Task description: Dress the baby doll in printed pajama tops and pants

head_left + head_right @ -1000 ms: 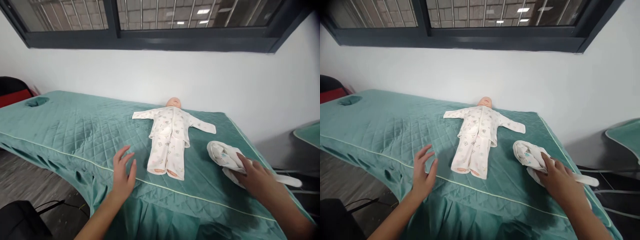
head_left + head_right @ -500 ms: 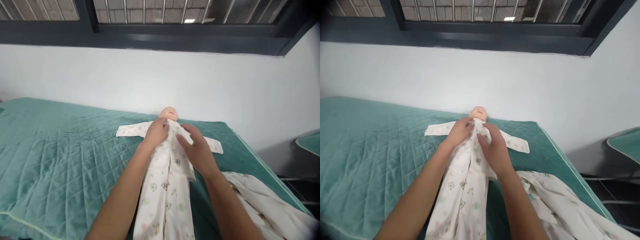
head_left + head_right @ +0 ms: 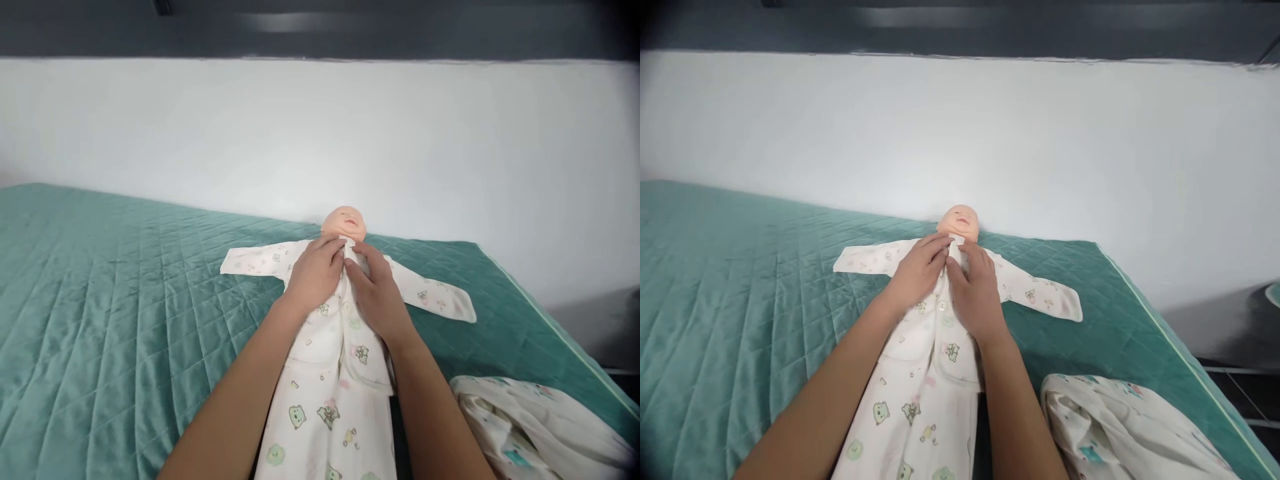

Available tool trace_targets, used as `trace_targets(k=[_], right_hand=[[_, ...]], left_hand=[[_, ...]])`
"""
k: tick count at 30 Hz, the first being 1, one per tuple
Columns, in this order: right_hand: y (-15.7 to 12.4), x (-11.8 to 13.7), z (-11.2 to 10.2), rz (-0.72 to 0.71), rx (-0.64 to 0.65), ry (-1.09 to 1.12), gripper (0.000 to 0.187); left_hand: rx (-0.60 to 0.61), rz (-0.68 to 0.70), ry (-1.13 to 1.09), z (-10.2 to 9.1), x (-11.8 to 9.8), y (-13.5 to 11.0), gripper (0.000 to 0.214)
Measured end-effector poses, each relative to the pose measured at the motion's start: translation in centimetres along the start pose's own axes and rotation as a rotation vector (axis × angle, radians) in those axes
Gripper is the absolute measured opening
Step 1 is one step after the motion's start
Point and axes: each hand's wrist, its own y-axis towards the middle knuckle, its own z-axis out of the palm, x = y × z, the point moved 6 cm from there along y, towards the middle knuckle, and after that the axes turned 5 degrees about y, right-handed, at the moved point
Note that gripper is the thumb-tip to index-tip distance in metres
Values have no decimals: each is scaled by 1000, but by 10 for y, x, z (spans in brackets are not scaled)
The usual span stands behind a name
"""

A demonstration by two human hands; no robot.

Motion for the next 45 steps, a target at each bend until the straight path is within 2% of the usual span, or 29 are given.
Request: trace_targets(k=[7, 16, 18, 22, 27, 32, 45], right_hand=[[0, -2, 1, -10, 10, 24, 33], [3, -3, 3, -56, 66, 0, 40], [0, -2, -1, -51, 43, 58, 37], [-13, -6, -11, 53, -81, 177, 29], [-28, -4, -15, 84, -147, 222, 21], [-29, 4, -16, 32, -169, 211, 13], [-32, 10, -17, 30, -191, 169, 15]], left_hand=[[6, 26, 12, 0, -1, -2, 42], [2, 64, -21, -2, -2, -2, 43], [-30, 65, -70, -4, -3, -2, 38], [-98, 31, -135, -9, -3, -6, 23], [-84, 29, -155, -13, -7, -22, 20], [-51, -18, -218, -16, -5, -34, 22], [-42, -54, -282, -14, -1, -32, 19]])
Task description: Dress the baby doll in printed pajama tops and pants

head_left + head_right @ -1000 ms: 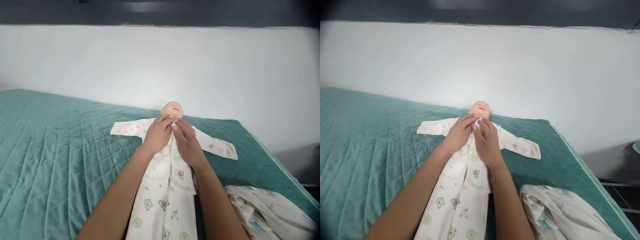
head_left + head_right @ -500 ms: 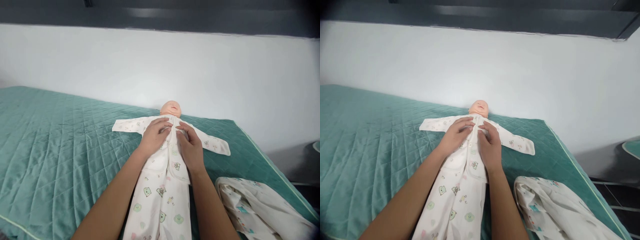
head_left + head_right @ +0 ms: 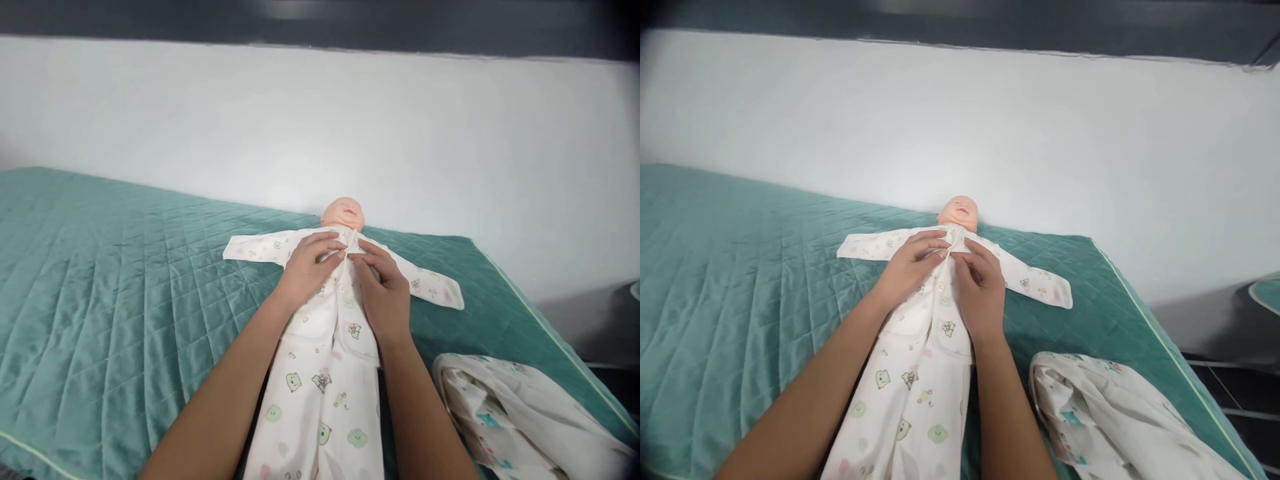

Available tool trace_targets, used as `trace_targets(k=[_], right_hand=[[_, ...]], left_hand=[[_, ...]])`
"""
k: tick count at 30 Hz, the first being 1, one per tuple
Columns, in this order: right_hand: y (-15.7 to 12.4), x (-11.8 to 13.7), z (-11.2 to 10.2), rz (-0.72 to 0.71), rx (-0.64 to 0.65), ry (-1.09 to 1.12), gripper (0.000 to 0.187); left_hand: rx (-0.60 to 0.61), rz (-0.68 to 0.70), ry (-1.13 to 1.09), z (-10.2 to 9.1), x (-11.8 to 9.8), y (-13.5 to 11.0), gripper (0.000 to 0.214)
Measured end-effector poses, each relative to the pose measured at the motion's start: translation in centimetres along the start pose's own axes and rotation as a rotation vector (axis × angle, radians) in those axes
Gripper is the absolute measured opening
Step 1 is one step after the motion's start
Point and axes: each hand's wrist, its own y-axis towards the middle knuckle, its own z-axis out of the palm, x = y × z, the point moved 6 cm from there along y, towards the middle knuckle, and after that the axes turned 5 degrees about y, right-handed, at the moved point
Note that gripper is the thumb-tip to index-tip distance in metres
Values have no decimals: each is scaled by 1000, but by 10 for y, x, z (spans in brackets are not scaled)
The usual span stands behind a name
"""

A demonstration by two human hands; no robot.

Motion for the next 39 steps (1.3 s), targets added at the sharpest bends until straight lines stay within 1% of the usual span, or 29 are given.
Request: trace_targets(k=[4, 9, 12, 15, 22, 26, 31, 34, 37, 39], right_hand=[[0, 0, 0, -35, 29, -31, 16], [0, -1, 2, -50, 62, -37, 16], [1, -2, 3, -46, 66, -37, 16], [1, -2, 4, -53, 48, -30, 15], [3, -10, -3, -1, -80, 81, 11], [2, -13, -3, 40, -85, 89, 11], [3, -11, -3, 33, -87, 75, 13], [3, -11, -3, 10, -75, 59, 15], [2, -7, -2, -67, -18, 40, 25], [1, -3, 1, -117, 44, 7, 31]], left_hand=[[-9, 16, 10, 0, 1, 0, 18], [-26, -11, 43, -1, -1, 1, 12], [-45, 6, 92, 0, -3, 2, 11], [-67, 74, 156, 2, -6, 1, 12], [-71, 258, 317, 6, -15, -6, 16], [-61, 298, 393, 6, -19, -9, 19], [-67, 269, 289, 3, -19, -10, 16], [-119, 211, 166, -2, -14, -8, 17], [-200, 143, 39, -8, -6, -5, 18], [-211, 119, -4, -9, -2, -4, 19]])
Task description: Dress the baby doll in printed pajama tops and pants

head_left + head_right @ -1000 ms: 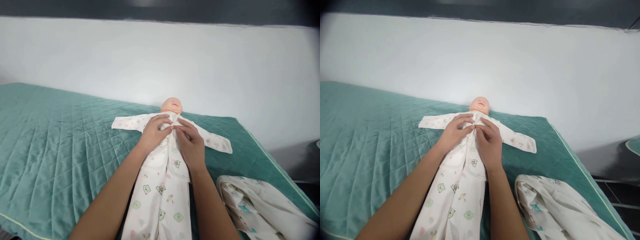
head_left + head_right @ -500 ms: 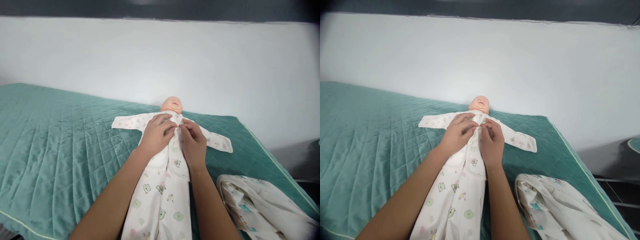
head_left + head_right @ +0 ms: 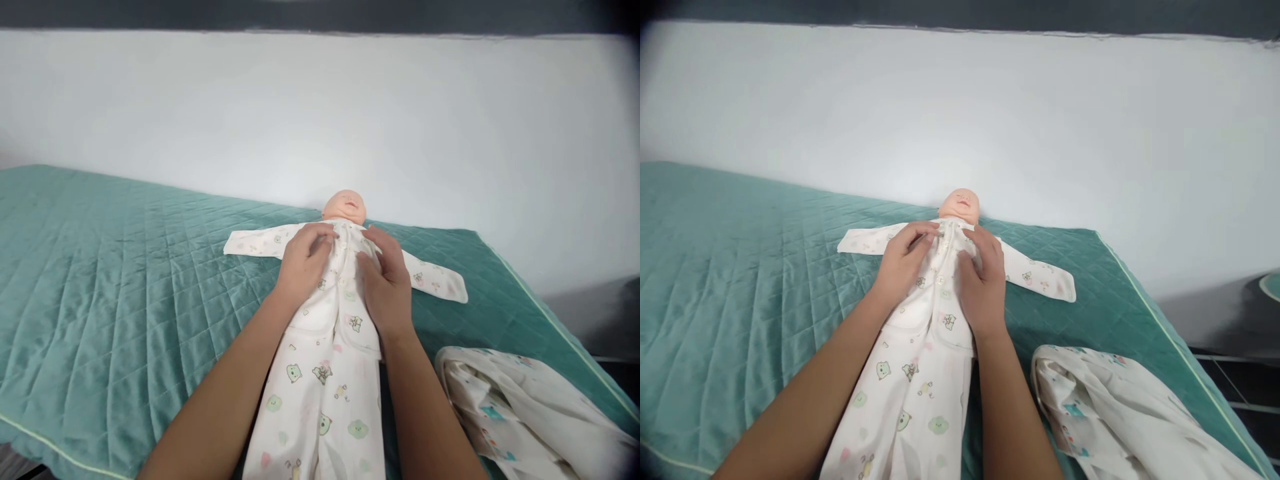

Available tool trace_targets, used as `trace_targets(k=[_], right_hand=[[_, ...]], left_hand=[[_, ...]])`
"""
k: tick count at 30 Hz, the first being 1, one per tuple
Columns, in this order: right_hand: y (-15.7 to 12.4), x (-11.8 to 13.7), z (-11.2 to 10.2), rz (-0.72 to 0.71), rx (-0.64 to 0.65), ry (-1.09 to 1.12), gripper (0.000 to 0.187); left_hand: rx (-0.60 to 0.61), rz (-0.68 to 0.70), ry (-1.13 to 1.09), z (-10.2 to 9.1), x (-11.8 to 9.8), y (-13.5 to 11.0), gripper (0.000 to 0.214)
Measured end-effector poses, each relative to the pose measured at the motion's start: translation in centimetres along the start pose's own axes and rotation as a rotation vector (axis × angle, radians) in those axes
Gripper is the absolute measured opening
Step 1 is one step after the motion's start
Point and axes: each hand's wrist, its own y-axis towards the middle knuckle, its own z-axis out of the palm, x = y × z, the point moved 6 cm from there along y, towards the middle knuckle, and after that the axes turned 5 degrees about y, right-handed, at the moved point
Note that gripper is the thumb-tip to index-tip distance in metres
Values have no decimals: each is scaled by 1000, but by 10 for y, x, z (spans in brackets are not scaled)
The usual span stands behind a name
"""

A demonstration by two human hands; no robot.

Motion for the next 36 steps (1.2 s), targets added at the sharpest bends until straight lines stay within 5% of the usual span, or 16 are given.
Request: trace_targets(k=[4, 9, 21, 36], right_hand=[[0, 5, 4, -33, 66, -68, 28], [0, 5, -2, 32, -20, -11, 12], [-2, 9, -1, 95, 99, -13, 36], [-1, 9, 2, 56, 141, -35, 36]], left_hand=[[49, 17, 31, 4, 1, 1, 24], [80, -13, 26, 1, -1, -2, 21], [574, -38, 34, -5, -13, -19, 5], [562, 44, 31, -4, -10, -17, 11]])
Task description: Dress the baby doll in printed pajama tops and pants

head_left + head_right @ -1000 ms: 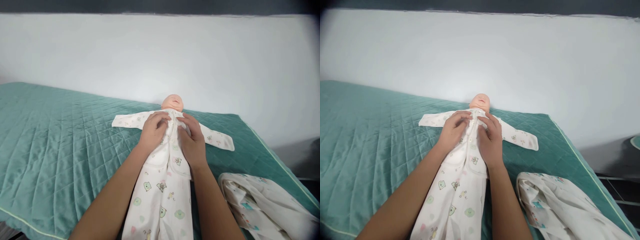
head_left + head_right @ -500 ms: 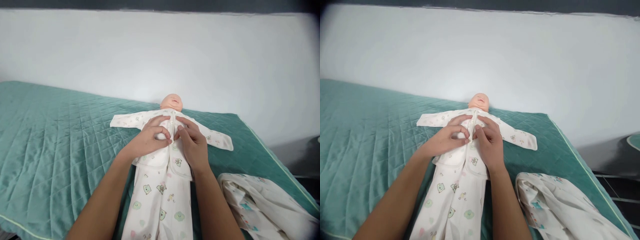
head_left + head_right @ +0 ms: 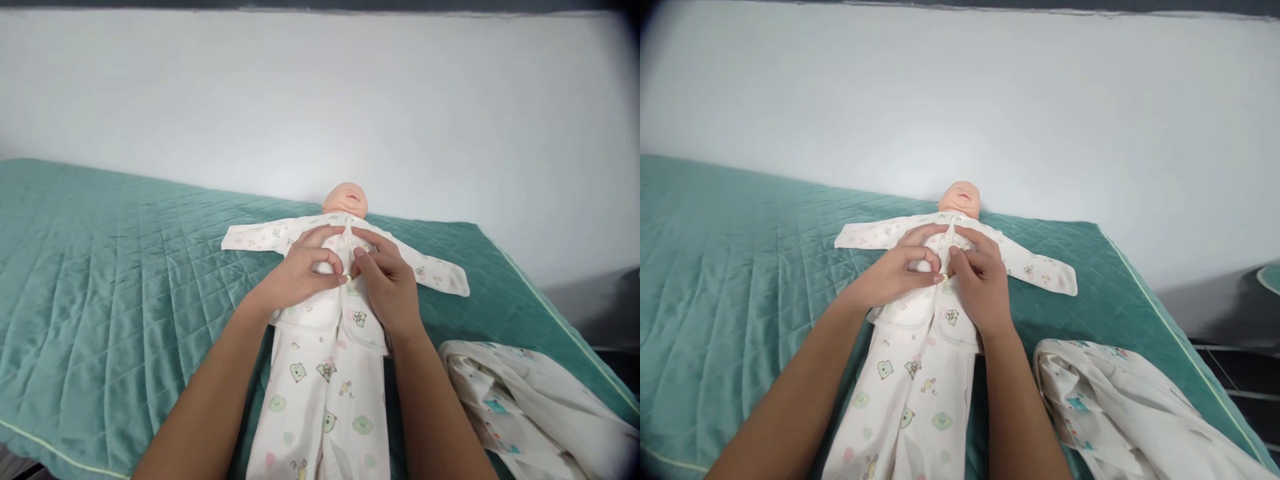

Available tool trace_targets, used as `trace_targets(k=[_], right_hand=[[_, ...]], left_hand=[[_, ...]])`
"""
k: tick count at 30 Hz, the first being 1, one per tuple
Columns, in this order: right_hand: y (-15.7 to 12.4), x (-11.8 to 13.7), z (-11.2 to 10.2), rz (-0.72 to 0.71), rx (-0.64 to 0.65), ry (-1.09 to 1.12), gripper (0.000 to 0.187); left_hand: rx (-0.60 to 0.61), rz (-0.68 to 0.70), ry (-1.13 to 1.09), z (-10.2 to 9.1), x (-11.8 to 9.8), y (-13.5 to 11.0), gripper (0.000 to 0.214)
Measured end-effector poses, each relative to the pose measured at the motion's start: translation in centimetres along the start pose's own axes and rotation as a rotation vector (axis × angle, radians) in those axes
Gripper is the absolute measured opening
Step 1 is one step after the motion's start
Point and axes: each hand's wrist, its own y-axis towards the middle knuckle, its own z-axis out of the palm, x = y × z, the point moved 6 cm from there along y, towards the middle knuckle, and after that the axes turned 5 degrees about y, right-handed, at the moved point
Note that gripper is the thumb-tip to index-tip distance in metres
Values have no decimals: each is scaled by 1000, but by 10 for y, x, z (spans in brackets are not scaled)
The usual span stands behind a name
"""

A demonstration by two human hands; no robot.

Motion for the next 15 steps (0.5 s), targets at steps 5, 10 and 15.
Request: trace_targets(k=[5, 10, 15], right_hand=[[0, 2, -1, -15, 22, 3, 33], [1, 4, 1, -28, 101, -11, 33], [0, 6, 3, -61, 156, 15, 34]], left_hand=[[13, -31, -21, -1, 1, 0, 5], [24, -36, -47, -2, 3, 0, 4], [-1, -59, -71, -1, 3, -1, 7]])
